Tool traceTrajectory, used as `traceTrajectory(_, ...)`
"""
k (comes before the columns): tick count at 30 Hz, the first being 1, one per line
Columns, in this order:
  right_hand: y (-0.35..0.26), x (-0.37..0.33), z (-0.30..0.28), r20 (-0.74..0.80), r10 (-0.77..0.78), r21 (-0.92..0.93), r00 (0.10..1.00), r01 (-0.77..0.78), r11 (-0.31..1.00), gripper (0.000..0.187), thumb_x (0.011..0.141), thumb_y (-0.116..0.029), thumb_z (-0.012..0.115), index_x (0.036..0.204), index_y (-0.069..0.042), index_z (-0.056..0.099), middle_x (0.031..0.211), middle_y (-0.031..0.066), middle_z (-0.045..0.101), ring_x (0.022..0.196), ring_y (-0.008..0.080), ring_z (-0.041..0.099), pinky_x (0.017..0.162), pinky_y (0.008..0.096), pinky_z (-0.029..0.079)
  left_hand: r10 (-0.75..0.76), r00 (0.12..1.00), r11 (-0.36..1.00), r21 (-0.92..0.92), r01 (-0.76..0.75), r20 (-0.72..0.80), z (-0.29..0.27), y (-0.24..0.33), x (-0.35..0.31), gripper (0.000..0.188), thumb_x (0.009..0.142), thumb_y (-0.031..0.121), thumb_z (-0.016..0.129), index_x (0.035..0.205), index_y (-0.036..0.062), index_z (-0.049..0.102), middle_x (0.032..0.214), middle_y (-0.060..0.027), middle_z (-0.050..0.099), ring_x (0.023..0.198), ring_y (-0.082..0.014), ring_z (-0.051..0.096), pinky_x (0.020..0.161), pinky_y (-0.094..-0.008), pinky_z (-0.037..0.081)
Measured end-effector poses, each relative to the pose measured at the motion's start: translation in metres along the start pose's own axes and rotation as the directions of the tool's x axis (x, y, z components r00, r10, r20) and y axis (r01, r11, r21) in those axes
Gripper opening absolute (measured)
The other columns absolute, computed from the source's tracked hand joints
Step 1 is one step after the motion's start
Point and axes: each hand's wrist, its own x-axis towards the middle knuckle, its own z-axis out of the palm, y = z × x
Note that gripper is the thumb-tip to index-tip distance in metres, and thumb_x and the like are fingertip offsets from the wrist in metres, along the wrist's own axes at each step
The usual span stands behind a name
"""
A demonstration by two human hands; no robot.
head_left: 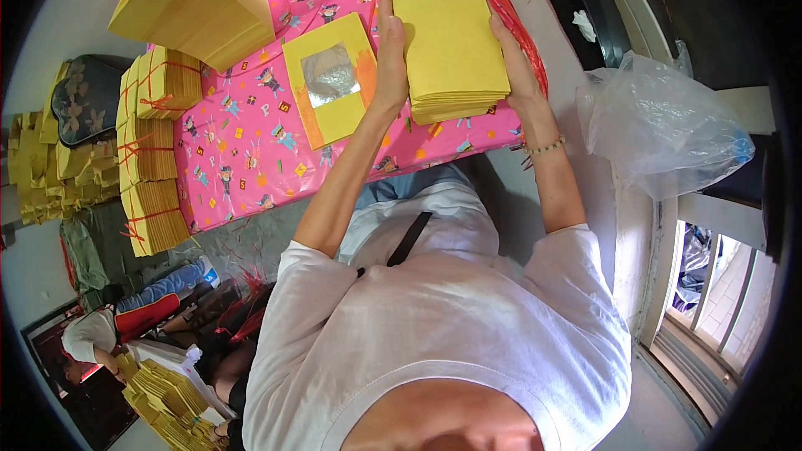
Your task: Folding and stacking sheets of joss paper.
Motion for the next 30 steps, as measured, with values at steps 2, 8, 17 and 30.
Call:
traceTrajectory(2,-0.005,-0.002,0.002,0.018,-0.007,0.035,1.0,0.007,0.999,0.065,0.096,-0.045,0.036,0.146,-0.006,0.017,0.15,0.0088,0.021,0.138,0.0195,0.02,0.111,0.0308,0.016,-0.011,1.0,1.0,0.009,0.011,0.003,0.001,0.0,-0.001,0.068,0.097,0.052,0.025,0.147,0.0096,0.007,0.154,-0.0088,0.004,0.14,-0.0222,0.011,0.113,-0.0337,0.012)
traceTrajectory(8,-0.011,-0.01,0.014,-0.153,-0.008,0.104,0.988,0.024,0.994,0.064,0.095,-0.05,0.037,0.141,-0.006,0.031,0.14,0.009,0.04,0.126,0.0174,0.04,0.103,0.0293,0.032,-0.089,0.994,0.987,-0.139,0.079,-0.067,0.001,-0.018,-0.01,0.073,0.097,0.053,0.022,0.146,0.0045,0.001,0.153,-0.0107,0.005,0.14,-0.0222,0.009,0.113,-0.0328,0.01)
traceTrajectory(17,-0.008,-0.007,0.019,-0.208,0.085,0.239,0.974,-0.033,0.971,0.06,0.092,-0.053,0.043,0.121,-0.002,0.054,0.105,0.0082,0.061,0.092,0.0136,0.059,0.077,0.026,0.048,-0.114,0.993,0.977,-0.184,0.109,-0.016,0.004,-0.017,-0.008,0.074,0.095,0.058,0.019,0.147,0.0097,-0.004,0.152,-0.0087,0.01,0.138,-0.0218,0.016,0.111,-0.0334,0.019)
traceTrajectory(30,0.026,0.014,-0.028,-0.339,-0.263,-0.291,0.903,0.165,0.942,0.051,0.094,-0.042,0.044,0.123,0.0,0.052,0.114,0.0151,0.06,0.102,0.0246,0.059,0.089,0.0324,0.044,-0.114,0.992,0.973,-0.206,0.1,-0.056,-0.004,-0.019,-0.005,0.072,0.096,0.055,0.02,0.146,0.0046,0.006,0.152,-0.0112,0.014,0.139,-0.023,0.016,0.113,-0.0342,0.013)
